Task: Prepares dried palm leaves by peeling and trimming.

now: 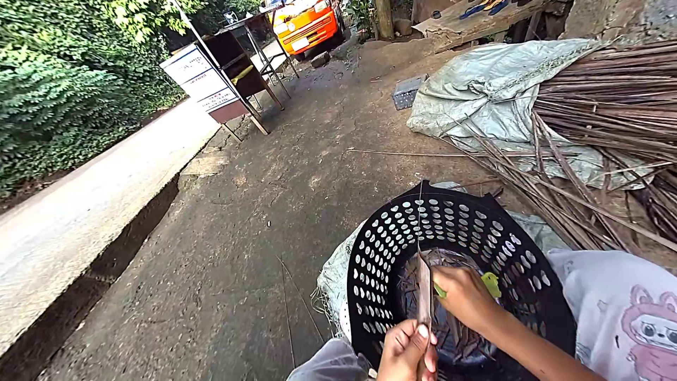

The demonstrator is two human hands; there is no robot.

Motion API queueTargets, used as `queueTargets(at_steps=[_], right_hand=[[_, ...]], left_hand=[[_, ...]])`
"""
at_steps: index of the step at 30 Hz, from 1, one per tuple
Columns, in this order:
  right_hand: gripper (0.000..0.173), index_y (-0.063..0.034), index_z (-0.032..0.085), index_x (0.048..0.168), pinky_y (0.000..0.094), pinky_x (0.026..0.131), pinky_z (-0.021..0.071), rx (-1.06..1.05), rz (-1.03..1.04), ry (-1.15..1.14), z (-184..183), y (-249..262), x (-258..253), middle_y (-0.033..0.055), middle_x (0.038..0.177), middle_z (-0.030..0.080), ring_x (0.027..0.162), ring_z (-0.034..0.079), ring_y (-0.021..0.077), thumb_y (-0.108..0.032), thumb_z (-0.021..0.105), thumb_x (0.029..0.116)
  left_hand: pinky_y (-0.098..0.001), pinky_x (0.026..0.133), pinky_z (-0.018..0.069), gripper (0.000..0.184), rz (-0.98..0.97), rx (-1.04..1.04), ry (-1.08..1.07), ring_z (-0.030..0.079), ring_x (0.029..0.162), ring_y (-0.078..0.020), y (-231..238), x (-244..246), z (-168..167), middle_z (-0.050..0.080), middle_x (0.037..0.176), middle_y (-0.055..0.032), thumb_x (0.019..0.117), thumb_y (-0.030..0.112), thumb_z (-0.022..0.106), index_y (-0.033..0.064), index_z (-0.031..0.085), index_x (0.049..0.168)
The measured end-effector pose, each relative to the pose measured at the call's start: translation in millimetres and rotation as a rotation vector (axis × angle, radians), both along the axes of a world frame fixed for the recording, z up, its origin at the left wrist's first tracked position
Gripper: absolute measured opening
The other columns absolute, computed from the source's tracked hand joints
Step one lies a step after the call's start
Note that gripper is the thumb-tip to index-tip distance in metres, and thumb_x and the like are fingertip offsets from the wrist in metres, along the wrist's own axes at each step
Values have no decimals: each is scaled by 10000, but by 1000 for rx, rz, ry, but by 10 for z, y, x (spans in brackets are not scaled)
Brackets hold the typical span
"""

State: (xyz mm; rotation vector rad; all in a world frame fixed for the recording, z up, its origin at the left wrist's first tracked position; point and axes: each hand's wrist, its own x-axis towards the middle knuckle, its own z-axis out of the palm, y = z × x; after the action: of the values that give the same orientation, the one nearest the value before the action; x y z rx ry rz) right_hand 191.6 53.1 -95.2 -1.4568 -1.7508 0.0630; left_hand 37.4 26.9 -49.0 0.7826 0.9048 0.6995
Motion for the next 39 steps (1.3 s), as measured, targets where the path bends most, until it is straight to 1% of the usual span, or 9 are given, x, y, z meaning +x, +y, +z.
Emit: queueTargets(at_steps=[9, 12, 15, 19, 23, 25, 28, 33, 39], right_hand=[[49, 102, 646, 723, 511, 446, 481, -72, -165, 84, 6, 190, -46, 235, 618, 622, 525, 653, 408, 133, 684, 715], [50, 153, 653, 815, 589, 568, 500, -248, -192, 212, 97, 261, 27, 298, 692, 636, 646, 667, 485, 115, 631, 838], [136, 159, 654, 835, 551, 584, 478, -292, -189, 273, 140, 343, 178, 284, 657, 606, 615, 628, 448, 42, 630, 901], [146, 116, 619, 729, 442, 506, 426, -329, 97, 292, 129, 119, 193, 191, 558, 522, 510, 533, 307, 32, 647, 845], [167, 135, 651, 806, 509, 626, 445, -679, 494, 196, 239, 14, 236, 257, 653, 584, 634, 582, 383, 2, 627, 904], [136, 132, 659, 798, 549, 636, 466, -623, 452, 162, 252, 3, 195, 273, 663, 605, 653, 619, 429, 25, 641, 880], [85, 88, 645, 704, 534, 522, 482, -311, 245, 118, 165, 18, 75, 236, 597, 601, 568, 642, 421, 64, 713, 749], [62, 87, 676, 737, 537, 489, 504, -127, 26, 84, 64, 104, -96, 234, 637, 639, 561, 668, 417, 86, 736, 722], [87, 46, 620, 642, 397, 368, 428, 164, -104, -16, -85, 210, -169, 170, 551, 578, 437, 607, 307, 13, 690, 683]], left_hand=[[-53, 462, 397, 382, -19, -25, -15, 483, 443, 111, 24, 10, -29, 551, 540, 158, 1014, -55, 280, 118, 570, 834], [-54, 466, 399, 383, -28, -29, 0, 481, 443, 109, 8, -17, -41, 547, 540, 156, 1010, -60, 274, 114, 569, 838], [-55, 462, 393, 392, -21, -53, 22, 473, 442, 111, -13, -70, -85, 539, 538, 157, 1019, -58, 260, 116, 560, 838], [-57, 429, 365, 429, 2, -112, -18, 452, 412, 106, 36, -65, -88, 505, 506, 163, 1035, -23, 218, 140, 545, 812], [-50, 419, 361, 443, -17, -122, -135, 466, 411, 110, 31, -81, -100, 505, 501, 168, 1022, -7, 225, 157, 563, 788], [-47, 416, 361, 444, -16, -128, -180, 472, 410, 112, 32, -82, -92, 506, 499, 170, 1023, -6, 238, 163, 573, 786], [-48, 414, 361, 440, -20, -132, -207, 467, 410, 113, 49, -68, -66, 500, 503, 171, 1035, 3, 236, 162, 569, 794], [-52, 411, 368, 442, -1, -115, -234, 478, 407, 108, 77, -92, -69, 504, 497, 169, 1037, 11, 245, 164, 583, 797], [-49, 423, 375, 450, 10, -94, -271, 493, 422, 111, 84, -118, -80, 519, 503, 169, 1029, -4, 261, 156, 606, 790]])
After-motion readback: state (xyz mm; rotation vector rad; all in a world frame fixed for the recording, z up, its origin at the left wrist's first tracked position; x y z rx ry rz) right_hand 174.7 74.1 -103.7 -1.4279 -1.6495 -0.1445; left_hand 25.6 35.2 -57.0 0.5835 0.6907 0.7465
